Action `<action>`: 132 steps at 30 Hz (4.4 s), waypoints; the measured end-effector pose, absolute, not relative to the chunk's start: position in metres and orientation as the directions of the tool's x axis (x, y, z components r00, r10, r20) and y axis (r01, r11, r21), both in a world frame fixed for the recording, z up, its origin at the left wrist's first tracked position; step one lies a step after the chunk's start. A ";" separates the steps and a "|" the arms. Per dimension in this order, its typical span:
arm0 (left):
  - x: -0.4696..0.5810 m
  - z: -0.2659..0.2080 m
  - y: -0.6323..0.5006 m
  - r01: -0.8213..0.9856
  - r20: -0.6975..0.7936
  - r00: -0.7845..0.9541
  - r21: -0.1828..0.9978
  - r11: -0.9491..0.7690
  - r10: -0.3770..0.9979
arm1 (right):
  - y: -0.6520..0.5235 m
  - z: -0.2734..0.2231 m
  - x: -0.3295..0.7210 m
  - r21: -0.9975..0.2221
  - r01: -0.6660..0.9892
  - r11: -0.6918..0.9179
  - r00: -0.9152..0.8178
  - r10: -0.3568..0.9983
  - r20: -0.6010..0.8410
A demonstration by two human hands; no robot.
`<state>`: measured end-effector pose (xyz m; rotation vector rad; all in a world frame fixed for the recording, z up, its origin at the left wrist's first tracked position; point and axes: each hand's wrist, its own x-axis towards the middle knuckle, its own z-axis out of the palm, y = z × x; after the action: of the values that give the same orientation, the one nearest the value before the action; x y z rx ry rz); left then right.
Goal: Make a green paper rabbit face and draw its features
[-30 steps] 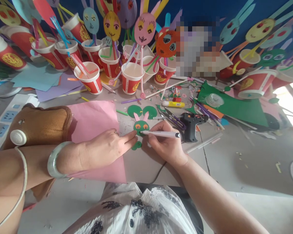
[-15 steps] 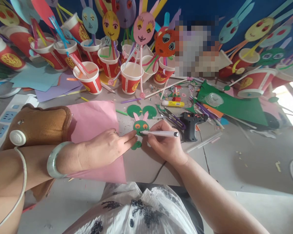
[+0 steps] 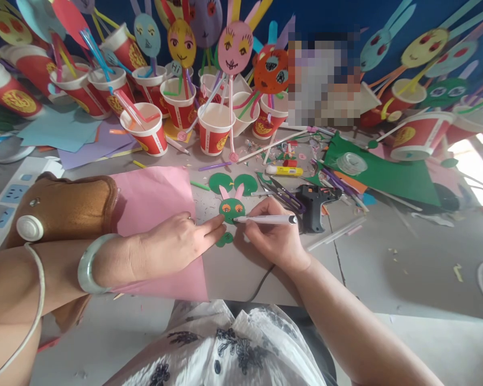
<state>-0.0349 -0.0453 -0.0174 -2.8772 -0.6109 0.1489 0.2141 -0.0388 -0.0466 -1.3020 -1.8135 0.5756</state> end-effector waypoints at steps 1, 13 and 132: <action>-0.035 -0.018 -0.045 0.393 -0.055 0.910 -0.207 -0.896 0.412 | -0.039 -0.047 0.214 -0.747 0.556 0.366 -0.136 0.926 0.352; -0.034 -0.019 -0.043 0.391 -0.093 0.909 -0.156 -0.907 0.407 | -0.038 -0.046 0.216 -0.751 0.557 0.354 -0.088 0.925 0.370; -0.034 -0.017 -0.044 0.375 -0.072 0.918 -0.163 -0.913 0.390 | -0.042 -0.048 0.214 -0.784 0.554 0.281 -0.009 0.943 0.331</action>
<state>-0.0339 -0.0438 -0.0173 -2.9323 -0.5881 0.1544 0.2144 -0.0421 -0.0478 -1.3856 -1.6790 0.5617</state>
